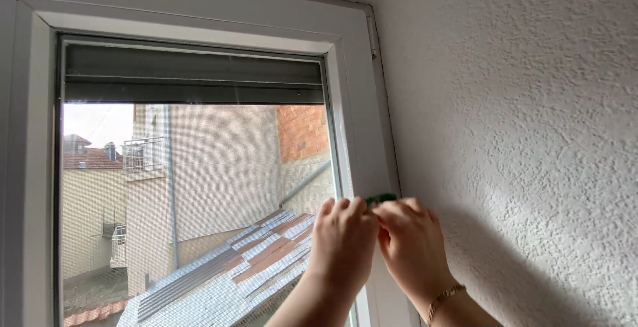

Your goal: The person is cleaning a white window frame using a sponge and soapy water from a bucket.

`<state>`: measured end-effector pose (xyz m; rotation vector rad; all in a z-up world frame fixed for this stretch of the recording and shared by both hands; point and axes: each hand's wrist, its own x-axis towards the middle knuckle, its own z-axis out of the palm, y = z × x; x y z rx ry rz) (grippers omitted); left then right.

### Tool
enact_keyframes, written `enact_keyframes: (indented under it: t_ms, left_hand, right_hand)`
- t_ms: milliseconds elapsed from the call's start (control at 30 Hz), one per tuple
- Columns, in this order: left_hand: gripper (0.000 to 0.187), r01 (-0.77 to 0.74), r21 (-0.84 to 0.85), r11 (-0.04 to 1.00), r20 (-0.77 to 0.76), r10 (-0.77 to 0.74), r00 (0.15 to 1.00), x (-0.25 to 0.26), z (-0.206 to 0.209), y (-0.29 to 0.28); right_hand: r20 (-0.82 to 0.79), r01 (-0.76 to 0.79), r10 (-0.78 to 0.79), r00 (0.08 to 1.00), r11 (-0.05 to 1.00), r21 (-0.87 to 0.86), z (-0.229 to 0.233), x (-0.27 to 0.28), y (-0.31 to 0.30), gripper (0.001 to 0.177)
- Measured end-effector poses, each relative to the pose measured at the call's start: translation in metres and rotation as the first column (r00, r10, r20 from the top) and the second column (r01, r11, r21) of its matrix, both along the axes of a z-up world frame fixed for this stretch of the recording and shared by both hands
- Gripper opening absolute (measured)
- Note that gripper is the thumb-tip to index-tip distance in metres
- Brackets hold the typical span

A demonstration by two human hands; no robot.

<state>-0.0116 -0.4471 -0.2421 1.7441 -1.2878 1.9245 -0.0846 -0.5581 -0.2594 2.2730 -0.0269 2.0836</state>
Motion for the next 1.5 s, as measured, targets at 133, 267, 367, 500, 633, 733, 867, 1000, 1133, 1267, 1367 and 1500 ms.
enact_keyframes:
  t_ms: [133,267,367,500,633,733,867,1000,1133,1267,1367,1500]
  left_hand:
    - [0.01,-0.033,0.007,0.999,-0.085,0.033,0.996,0.001,0.036,-0.004]
    - [0.013,-0.071,-0.043,0.997,-0.042,0.069,0.997,0.002,0.039,-0.006]
    - [0.011,-0.085,-0.073,0.994,0.06,0.089,0.994,-0.004,0.017,-0.007]
    - [0.011,-0.032,-0.032,0.999,0.143,0.036,0.989,-0.001,-0.043,-0.006]
    - [0.008,0.048,-0.097,0.994,0.255,-0.022,0.967,0.014,-0.098,-0.011]
    - [0.027,0.08,-0.187,0.979,0.31,-0.019,0.951,0.018,-0.097,-0.011]
    - [0.012,-0.012,-0.097,0.995,0.206,0.032,0.978,0.001,-0.046,-0.002]
    - [0.009,-0.056,-0.114,0.992,0.084,0.065,0.994,-0.003,0.004,-0.003]
    - [0.016,-0.08,-0.093,0.992,0.042,0.084,0.996,-0.001,0.003,-0.003]
    - [0.014,-0.036,-0.081,0.996,0.096,0.043,0.994,-0.01,-0.014,0.008]
    - [0.01,-0.034,-0.053,0.998,0.089,0.038,0.995,-0.01,-0.038,0.009]
    - [0.012,-0.004,-0.02,1.0,0.078,0.006,0.997,0.001,-0.078,0.006]
  right_hand:
    - [0.029,-0.119,0.122,0.992,0.989,-0.093,0.043,0.003,-0.001,0.021]
    - [0.066,-0.175,0.184,0.981,0.977,-0.119,0.048,0.003,0.001,0.022]
    - [0.1,-0.239,0.243,0.965,0.97,-0.048,0.015,0.006,0.001,0.018]
    - [0.164,-0.262,0.254,0.953,0.965,0.028,-0.07,0.042,-0.029,0.016]
    - [-0.101,-0.146,0.176,0.979,0.957,0.251,-0.137,0.052,-0.033,0.031]
    - [0.303,-0.033,-0.014,0.953,0.988,0.15,-0.129,0.052,-0.022,0.02]
    - [0.213,-0.065,0.069,0.975,0.998,-0.025,-0.073,0.044,-0.035,0.023]
    - [0.136,-0.144,0.138,0.981,0.989,0.037,0.003,0.015,-0.005,0.016]
    - [0.131,-0.144,0.13,0.983,0.983,0.111,0.004,0.019,-0.002,0.018]
    - [0.115,-0.134,0.123,0.986,0.986,0.096,-0.019,0.019,0.0,0.016]
    - [0.087,-0.122,0.111,0.99,0.983,0.14,-0.05,0.025,-0.005,0.016]
    - [0.082,-0.11,0.099,0.992,0.984,0.141,-0.1,0.039,-0.016,0.026]
